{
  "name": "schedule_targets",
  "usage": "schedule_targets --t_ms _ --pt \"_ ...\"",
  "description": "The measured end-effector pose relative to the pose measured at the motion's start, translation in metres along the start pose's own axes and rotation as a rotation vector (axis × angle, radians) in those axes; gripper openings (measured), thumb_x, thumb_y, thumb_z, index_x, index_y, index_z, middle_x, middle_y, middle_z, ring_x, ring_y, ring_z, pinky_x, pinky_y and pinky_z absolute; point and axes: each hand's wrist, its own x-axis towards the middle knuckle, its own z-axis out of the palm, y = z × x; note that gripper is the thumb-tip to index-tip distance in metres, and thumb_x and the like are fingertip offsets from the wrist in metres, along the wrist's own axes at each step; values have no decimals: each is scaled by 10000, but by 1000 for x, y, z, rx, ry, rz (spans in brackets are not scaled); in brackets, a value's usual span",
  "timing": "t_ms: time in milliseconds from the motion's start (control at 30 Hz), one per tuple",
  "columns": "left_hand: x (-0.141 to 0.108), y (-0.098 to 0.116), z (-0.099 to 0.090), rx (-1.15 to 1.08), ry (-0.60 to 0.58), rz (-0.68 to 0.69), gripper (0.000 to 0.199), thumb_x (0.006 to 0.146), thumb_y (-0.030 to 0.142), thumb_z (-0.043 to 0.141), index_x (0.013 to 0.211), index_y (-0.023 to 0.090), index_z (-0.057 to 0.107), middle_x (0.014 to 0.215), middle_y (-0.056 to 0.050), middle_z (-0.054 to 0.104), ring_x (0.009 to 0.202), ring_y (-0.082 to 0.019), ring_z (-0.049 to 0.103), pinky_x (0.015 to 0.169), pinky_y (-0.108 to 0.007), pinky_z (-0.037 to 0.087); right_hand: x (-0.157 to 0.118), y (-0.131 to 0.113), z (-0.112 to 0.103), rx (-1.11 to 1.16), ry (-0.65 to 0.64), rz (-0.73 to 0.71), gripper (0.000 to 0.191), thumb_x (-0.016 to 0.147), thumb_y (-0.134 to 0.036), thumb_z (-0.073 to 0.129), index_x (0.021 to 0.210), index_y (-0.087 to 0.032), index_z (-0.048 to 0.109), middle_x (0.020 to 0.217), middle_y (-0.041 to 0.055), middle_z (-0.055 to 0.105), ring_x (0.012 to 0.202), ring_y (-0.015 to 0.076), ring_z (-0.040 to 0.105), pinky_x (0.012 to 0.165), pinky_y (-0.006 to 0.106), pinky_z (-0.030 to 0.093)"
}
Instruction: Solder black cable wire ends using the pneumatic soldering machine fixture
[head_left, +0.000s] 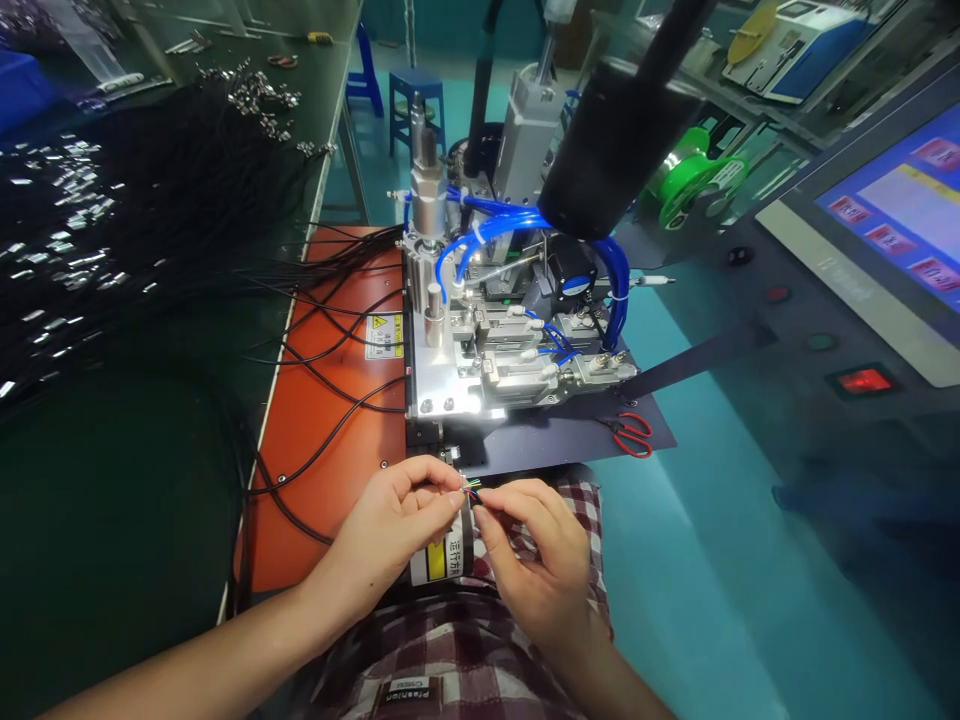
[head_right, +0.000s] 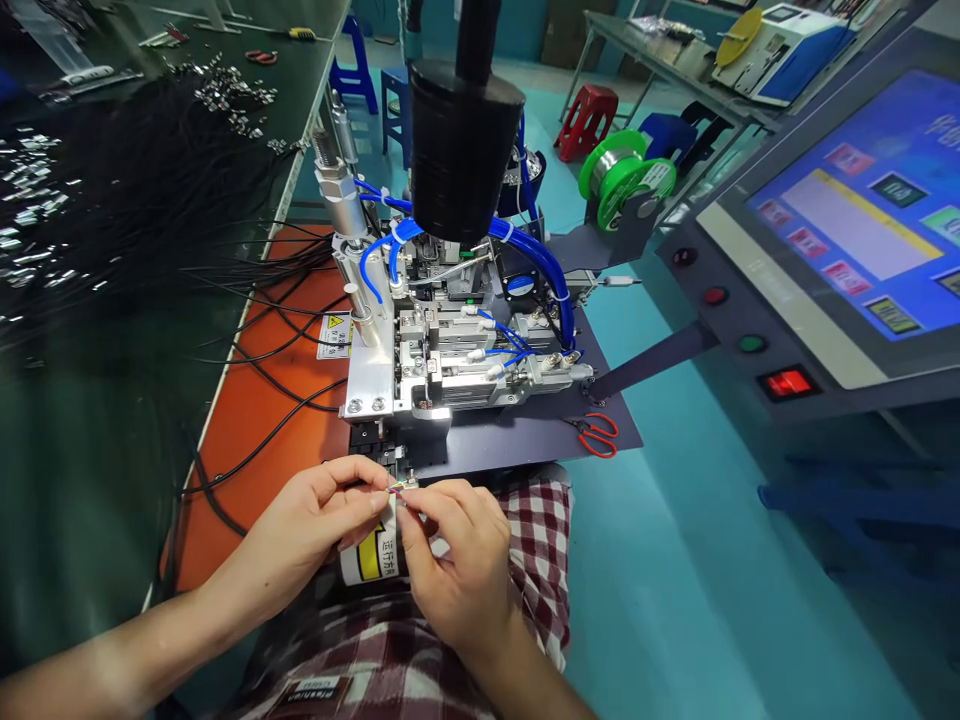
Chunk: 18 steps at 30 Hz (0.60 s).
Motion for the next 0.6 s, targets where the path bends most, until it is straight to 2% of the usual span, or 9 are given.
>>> schedule_targets --t_ms 133,233,300,467,600 --pt "0 -1 -1 25 -14 17 180 760 317 651 803 159 577 501 85 387 483 -66 305 454 -184 239 3 -4 6 258 22 261 65 817 -163 591 770 -207 596 737 10 594 672 146 549 613 275 430" --pt "0 -2 -2 38 -37 27 168 776 306 644 821 161 574 513 85 382 495 -64 297 465 -186 237 4 -3 9 548 -76 522 109 841 -244 573 749 -189 555 618 -34 495 519 96 434 481 223 342" --pt "-1 -3 -3 39 -58 33 156 793 299 630 841 163 571 519 85 372 503 -64 292 473 -188 233 5 0 9 724 -156 640 137 849 -288 567 766 -183 540 546 -64 426 459 75 340 443 210 265" --pt "-2 -4 -4 4 -95 37 136 802 283 623 826 161 568 501 89 331 484 -62 261 459 -199 201 8 6 5 924 -297 756 196 823 -334 592 736 -176 514 502 -85 342 453 71 226 449 226 162" --pt "-1 -3 -6 -62 -152 15 146 778 270 650 766 149 568 541 65 417 473 -50 308 449 -192 211 12 10 2 959 -382 750 217 802 -357 613 743 -178 505 531 -78 337 472 77 213 461 235 135"
